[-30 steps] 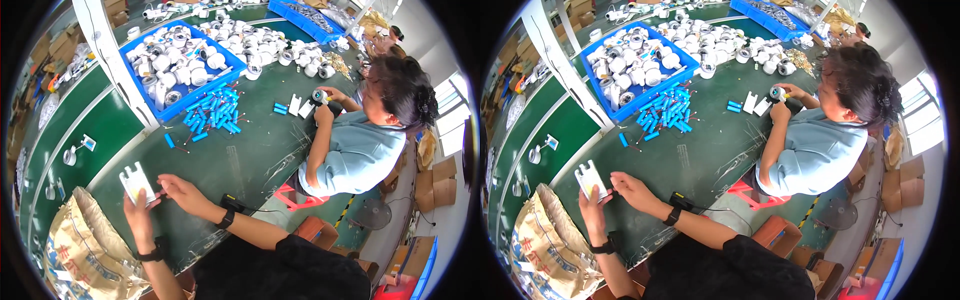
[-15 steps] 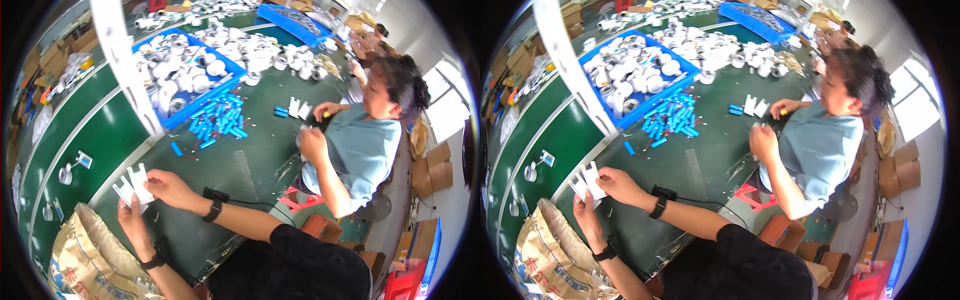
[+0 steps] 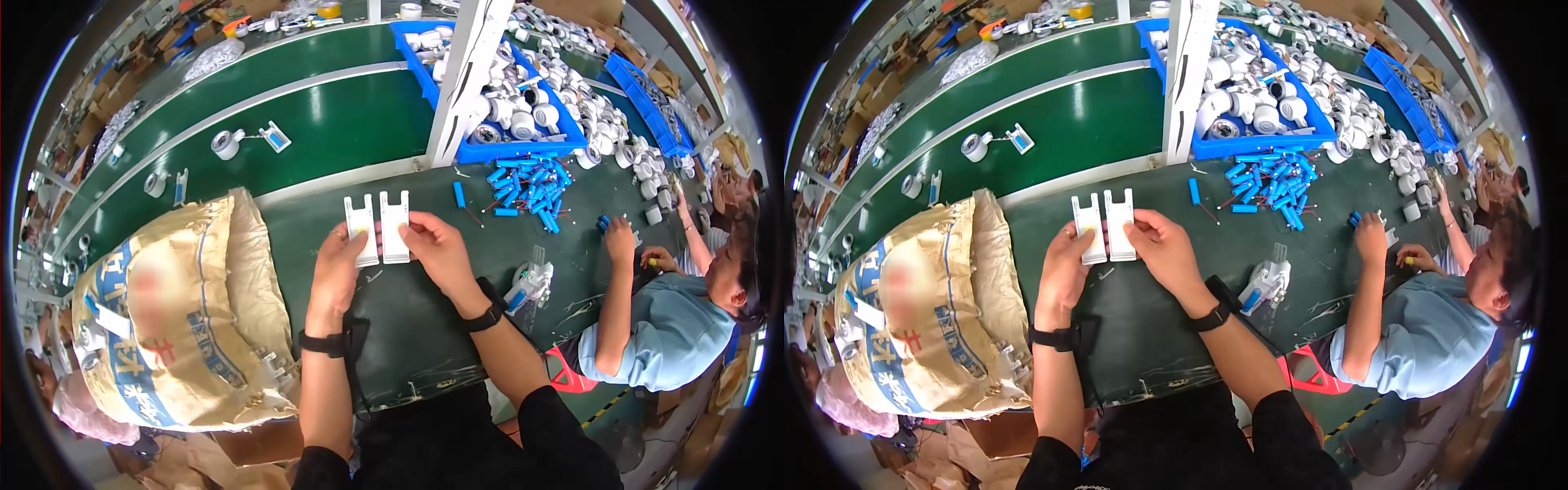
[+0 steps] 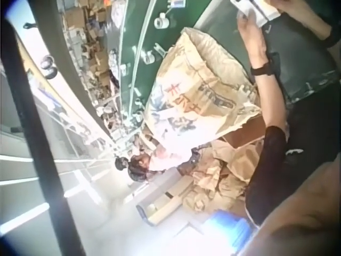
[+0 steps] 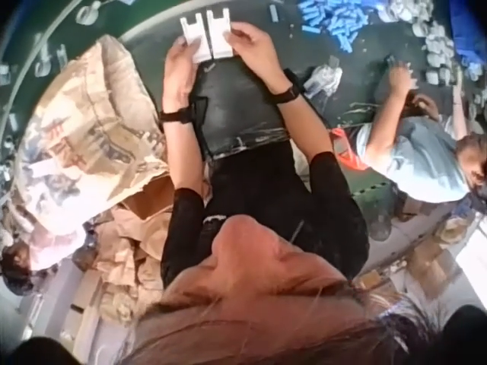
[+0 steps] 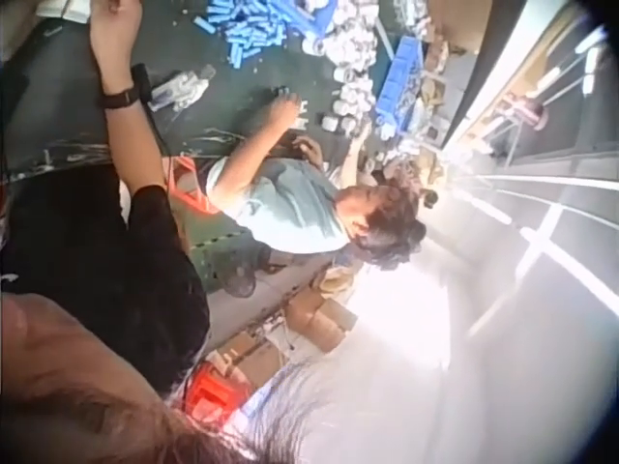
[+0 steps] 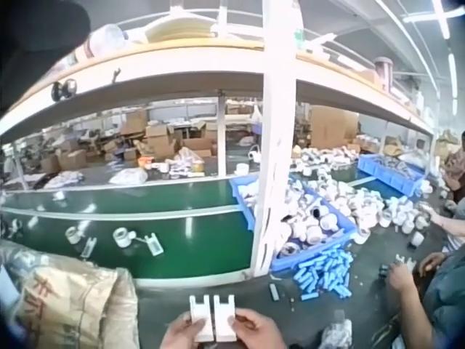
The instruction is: The person peels backing from adhesive strips, presses the strips onto light panels, and inserts batteries into the panels. They then connect wires from the panels to camera housings and fit the panels into the housings before placing the assembled units on the workspace.
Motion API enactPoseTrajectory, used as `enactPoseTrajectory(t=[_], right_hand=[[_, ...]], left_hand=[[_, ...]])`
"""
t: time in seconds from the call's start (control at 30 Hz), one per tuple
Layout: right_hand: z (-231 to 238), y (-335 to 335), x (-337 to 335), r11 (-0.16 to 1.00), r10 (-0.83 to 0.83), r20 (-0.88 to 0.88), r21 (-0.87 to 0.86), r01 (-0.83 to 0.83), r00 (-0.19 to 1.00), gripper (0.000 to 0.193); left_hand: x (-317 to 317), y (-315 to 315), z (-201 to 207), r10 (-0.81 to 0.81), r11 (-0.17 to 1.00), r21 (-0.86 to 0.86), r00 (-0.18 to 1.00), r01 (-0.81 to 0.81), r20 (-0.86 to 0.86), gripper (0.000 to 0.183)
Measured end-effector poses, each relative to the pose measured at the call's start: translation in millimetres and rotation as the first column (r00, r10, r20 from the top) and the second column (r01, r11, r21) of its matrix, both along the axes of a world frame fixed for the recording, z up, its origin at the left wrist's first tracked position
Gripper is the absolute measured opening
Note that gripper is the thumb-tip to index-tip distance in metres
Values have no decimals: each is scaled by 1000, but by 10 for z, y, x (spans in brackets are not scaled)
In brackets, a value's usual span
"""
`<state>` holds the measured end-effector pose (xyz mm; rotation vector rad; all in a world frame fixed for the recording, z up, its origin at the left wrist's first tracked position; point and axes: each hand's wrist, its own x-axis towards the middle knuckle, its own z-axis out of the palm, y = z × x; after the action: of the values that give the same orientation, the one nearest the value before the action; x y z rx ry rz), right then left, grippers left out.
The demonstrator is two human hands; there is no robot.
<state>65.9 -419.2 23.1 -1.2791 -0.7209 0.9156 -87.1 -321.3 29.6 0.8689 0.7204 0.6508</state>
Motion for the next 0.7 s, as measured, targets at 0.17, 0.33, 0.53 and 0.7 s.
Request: enactPoseTrajectory(t=[0.17,0.33,0.53,0.7], right_hand=[[-192,97,-103,994,-102,393,7,108,914,27],[-104,91,-16,957,-188,648,-47,285,738,22],[-10,-4,-60,944,-211,871,64,324,443,21],[861,-728,-200,903,-306,949,266,337,70,41]], left_hand=[[-86,118,-251,61,978,208,960,-3,-274,33],[-44,190,-200,262,861,508,822,38,-506,29],[35,41,1,421,690,632,516,353,-746,45],[-41,-129,160,518,703,669,469,242,-715,48]])
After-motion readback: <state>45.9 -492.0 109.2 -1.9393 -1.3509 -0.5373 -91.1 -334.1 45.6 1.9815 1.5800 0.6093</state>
